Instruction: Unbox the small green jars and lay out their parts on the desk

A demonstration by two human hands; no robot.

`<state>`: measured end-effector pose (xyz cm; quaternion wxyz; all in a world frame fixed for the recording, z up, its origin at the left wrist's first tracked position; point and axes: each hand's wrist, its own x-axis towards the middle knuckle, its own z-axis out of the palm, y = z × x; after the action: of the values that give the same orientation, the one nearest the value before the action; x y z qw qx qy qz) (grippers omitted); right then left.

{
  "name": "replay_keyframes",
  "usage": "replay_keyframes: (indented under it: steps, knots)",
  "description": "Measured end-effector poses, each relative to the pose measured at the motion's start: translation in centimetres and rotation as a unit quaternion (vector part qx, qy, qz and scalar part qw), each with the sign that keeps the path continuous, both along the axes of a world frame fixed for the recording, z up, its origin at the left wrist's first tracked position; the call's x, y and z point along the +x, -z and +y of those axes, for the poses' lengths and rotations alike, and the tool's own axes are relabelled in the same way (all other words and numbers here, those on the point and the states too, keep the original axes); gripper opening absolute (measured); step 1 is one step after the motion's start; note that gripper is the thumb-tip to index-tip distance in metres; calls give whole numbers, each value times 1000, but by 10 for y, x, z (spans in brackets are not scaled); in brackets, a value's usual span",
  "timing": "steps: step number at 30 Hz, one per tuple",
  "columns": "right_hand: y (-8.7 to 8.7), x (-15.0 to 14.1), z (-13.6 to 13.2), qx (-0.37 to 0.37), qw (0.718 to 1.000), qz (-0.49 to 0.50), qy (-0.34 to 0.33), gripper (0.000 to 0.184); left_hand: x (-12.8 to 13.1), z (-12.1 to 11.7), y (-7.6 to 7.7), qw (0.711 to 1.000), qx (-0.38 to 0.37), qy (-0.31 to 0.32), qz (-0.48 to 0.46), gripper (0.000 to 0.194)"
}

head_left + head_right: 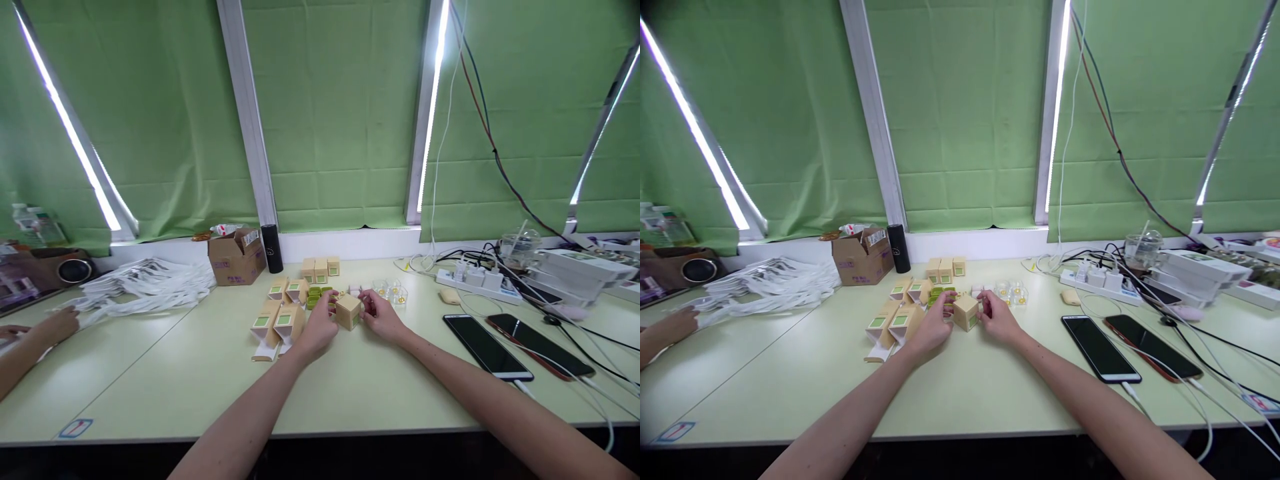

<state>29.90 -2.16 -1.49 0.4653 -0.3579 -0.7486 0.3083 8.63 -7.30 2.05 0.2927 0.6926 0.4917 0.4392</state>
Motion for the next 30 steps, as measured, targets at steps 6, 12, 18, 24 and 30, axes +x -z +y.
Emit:
replay_keyframes:
  steps: [6, 12, 18, 24, 30]
  knots:
    - [-1, 6, -7, -58, 996, 58, -44, 45, 0, 4, 2, 999, -2, -31, -23, 74]
    - [-3, 8, -12, -70, 995, 39, -56, 63, 2, 1, -5, 996, -42, -53, -50, 68]
    - [-3, 6, -13, -55, 997, 27, -44, 63, 4, -4, -6, 998, -6, -52, 18, 67]
    - [-5, 7, -16, -44, 998, 9, -49, 68, 4, -8, -7, 993, -8, -80, 82, 54]
    - [-10, 5, -23, -28, 998, -31, -43, 69, 3, -11, -10, 992, 6, -84, 98, 52]
